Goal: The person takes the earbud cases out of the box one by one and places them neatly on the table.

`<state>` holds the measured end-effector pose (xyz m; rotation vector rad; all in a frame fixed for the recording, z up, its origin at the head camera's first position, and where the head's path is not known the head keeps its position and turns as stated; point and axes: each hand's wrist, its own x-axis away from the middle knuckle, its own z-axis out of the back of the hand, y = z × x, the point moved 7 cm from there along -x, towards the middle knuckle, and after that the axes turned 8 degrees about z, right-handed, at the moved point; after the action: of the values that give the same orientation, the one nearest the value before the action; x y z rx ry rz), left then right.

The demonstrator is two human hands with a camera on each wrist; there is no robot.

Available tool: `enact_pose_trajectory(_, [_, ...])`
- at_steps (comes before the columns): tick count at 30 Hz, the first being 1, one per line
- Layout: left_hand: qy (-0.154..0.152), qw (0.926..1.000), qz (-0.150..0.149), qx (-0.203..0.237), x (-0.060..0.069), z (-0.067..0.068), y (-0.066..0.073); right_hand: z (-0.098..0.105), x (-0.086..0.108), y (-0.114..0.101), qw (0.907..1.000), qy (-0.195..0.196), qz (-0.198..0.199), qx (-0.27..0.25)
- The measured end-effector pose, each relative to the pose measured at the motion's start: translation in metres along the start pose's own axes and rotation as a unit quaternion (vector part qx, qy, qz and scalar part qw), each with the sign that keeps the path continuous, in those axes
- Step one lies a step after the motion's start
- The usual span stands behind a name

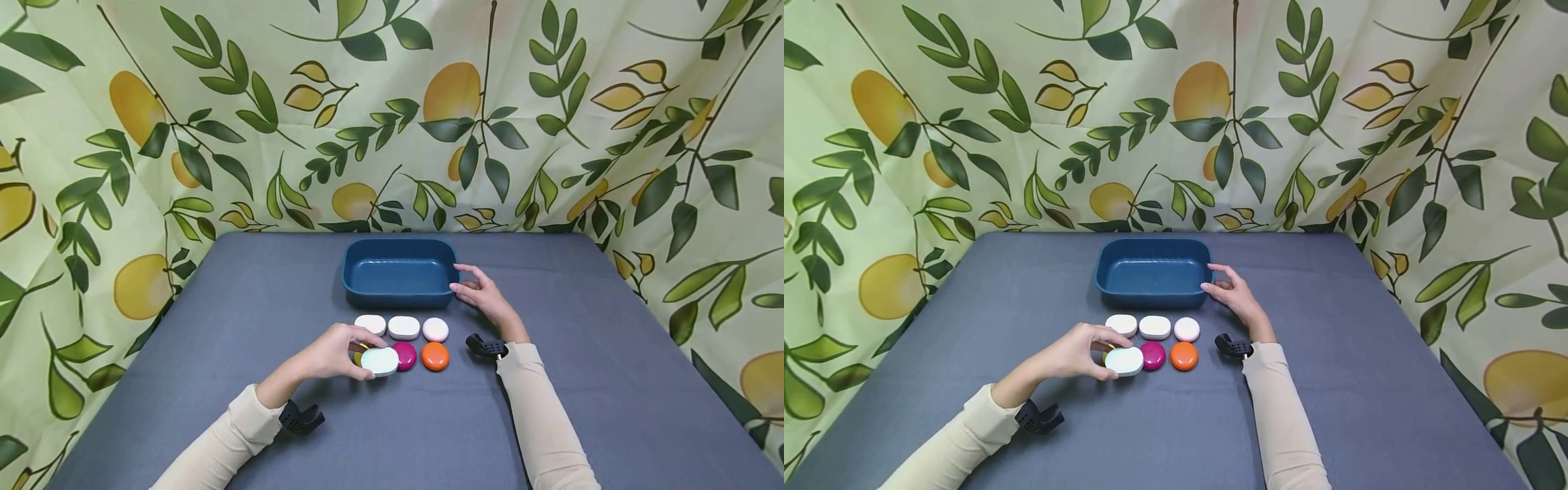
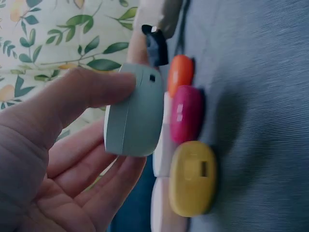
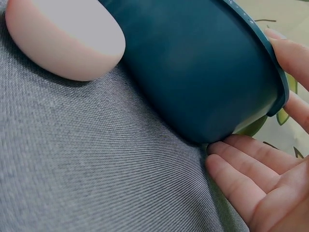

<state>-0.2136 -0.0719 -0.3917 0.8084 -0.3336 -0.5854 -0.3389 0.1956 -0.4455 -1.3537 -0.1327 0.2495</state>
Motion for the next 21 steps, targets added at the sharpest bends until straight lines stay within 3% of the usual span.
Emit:
enact_pose_trajectory(5, [-0.027,0.9996,-0.006,-0.005,0.013,-0.012,-0.009,0.001,-0.001,0.0,0.9999,-0.004,0.001,0.012])
enact_pose_trajectory(11, [-0.049,0.9987,0.007,-0.012,0.019,-0.019,-0.016,0.001,-0.001,0.0,0.9999,0.001,0.004,0.012])
enact_pose_trajectory(21, [-0.041,0.9981,0.003,-0.045,0.022,-0.021,-0.018,0.0,0.0,0.002,1.0,0.002,0.003,0.009])
